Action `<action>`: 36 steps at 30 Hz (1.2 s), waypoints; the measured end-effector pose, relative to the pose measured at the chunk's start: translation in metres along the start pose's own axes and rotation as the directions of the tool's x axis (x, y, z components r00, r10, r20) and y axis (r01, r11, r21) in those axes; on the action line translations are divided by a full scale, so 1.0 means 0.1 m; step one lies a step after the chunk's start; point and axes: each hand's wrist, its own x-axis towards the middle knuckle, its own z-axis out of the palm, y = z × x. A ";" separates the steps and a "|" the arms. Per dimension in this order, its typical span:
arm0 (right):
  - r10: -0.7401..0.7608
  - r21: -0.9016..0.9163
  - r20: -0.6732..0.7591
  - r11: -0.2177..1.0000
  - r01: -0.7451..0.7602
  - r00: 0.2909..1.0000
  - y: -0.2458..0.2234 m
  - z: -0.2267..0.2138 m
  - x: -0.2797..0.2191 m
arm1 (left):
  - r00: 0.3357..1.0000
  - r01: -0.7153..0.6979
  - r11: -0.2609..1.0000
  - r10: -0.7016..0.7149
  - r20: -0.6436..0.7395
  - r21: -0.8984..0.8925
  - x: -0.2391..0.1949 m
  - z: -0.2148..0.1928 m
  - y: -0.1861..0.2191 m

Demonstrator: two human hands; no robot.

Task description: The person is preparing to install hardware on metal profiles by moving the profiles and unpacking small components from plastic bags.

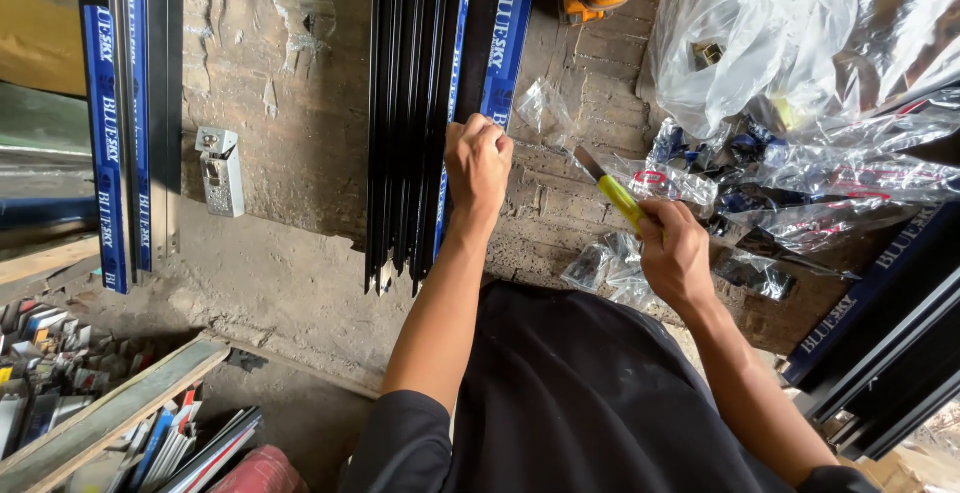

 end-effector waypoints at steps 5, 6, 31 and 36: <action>-0.028 -0.059 -0.002 0.998 0.028 1.000 0.06 0.03 -0.06 | 0.999 -0.044 0.999 0.044 -0.024 -0.012 -0.01 0.03 -0.06; -0.027 -0.062 -0.001 0.998 0.027 1.000 0.02 0.01 -0.08 | 0.999 -0.028 1.000 0.028 0.021 -0.012 -0.01 -0.04 -0.02; -0.193 -0.359 0.434 0.859 0.366 0.880 -0.84 0.19 1.08 | 0.939 -0.056 0.992 0.091 -0.333 0.114 -0.10 0.21 0.15; -0.183 -0.420 0.483 0.810 0.410 0.856 -0.80 0.19 1.19 | 0.933 -0.018 0.989 0.070 -0.352 0.148 -0.07 0.19 0.21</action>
